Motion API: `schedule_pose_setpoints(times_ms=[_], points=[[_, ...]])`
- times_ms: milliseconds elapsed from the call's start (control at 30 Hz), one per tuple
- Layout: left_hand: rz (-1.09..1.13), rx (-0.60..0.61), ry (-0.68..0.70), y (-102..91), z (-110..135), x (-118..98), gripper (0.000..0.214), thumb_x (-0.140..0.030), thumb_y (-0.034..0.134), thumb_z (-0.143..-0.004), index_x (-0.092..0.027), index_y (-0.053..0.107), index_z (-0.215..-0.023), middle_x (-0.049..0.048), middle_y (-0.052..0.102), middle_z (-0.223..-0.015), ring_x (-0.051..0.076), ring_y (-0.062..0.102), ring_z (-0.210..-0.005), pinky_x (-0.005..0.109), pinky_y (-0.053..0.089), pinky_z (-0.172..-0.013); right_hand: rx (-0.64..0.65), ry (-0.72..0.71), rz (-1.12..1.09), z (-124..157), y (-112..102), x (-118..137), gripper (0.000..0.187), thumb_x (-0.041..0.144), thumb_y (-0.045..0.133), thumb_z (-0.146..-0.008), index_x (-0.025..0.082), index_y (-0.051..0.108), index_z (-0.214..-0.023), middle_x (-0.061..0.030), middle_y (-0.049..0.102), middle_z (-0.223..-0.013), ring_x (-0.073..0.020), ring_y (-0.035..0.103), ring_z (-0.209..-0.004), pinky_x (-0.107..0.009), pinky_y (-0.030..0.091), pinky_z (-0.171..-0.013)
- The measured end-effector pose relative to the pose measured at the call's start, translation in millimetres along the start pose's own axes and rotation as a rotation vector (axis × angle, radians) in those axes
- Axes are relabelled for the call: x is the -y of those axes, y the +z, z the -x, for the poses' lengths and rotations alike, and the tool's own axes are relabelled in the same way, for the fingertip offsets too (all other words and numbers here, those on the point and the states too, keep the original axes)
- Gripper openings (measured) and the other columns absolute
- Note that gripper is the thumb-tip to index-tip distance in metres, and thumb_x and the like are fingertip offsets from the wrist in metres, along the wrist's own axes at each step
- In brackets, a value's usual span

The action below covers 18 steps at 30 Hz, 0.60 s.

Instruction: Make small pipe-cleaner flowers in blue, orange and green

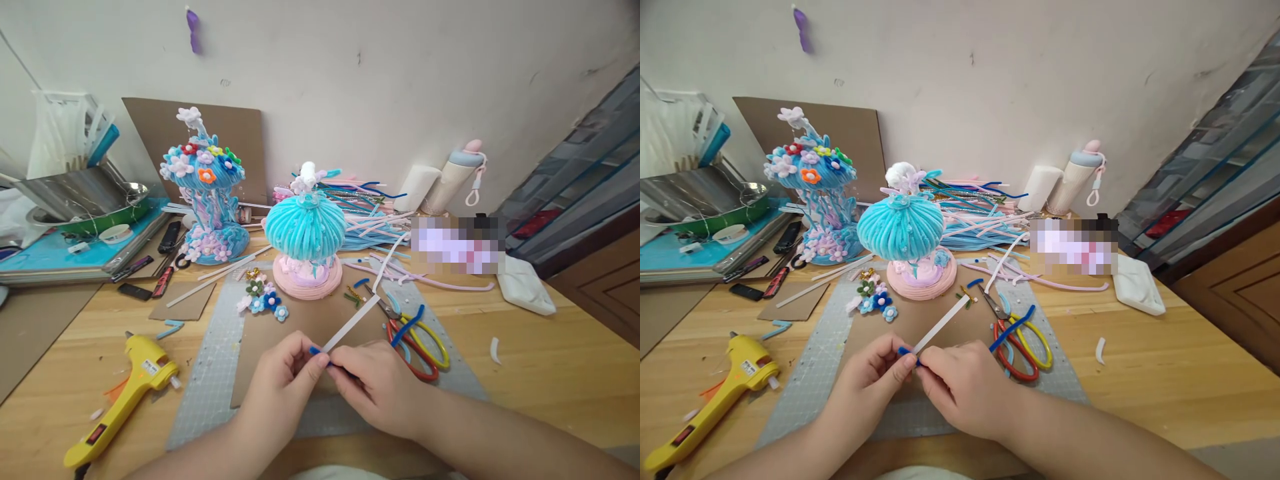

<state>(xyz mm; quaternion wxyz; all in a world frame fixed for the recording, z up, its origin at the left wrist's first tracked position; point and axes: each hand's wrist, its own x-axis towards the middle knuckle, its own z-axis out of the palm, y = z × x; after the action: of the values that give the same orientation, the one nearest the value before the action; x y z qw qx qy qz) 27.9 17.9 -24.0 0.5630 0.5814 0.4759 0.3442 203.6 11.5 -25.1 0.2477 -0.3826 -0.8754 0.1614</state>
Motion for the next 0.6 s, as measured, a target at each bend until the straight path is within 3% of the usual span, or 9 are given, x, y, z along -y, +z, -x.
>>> schedule_pose_setpoints(times_ms=[200,600], points=[[0.002,0.012,-0.006,-2.5,-0.8,7.5,0.029,-0.042,0.053,-0.082,-0.016,0.051,-0.068,-0.0030,0.048,-0.061,0.010,0.042,-0.058,0.021,0.034,-0.054,0.052,-0.046,-0.035,-0.4,-2.6,-2.2,0.016,0.025,0.037,-0.092,0.019,0.045,-0.079,0.0019,0.057,-0.066,-0.0107,0.050,-0.056,-0.025,0.028,-0.054],[0.176,0.064,-0.077,-2.3,-2.0,-1.2,0.017,-0.033,0.056,-0.081,-0.016,0.055,-0.078,-0.0040,0.052,-0.063,0.005,0.034,-0.047,0.018,0.025,-0.044,-0.003,0.053,-0.090,-4.2,0.9,-4.0,0.021,0.024,0.038,-0.092,0.018,0.053,-0.079,0.0038,0.050,-0.057,-0.0087,0.048,-0.051,-0.022,0.029,-0.053]])
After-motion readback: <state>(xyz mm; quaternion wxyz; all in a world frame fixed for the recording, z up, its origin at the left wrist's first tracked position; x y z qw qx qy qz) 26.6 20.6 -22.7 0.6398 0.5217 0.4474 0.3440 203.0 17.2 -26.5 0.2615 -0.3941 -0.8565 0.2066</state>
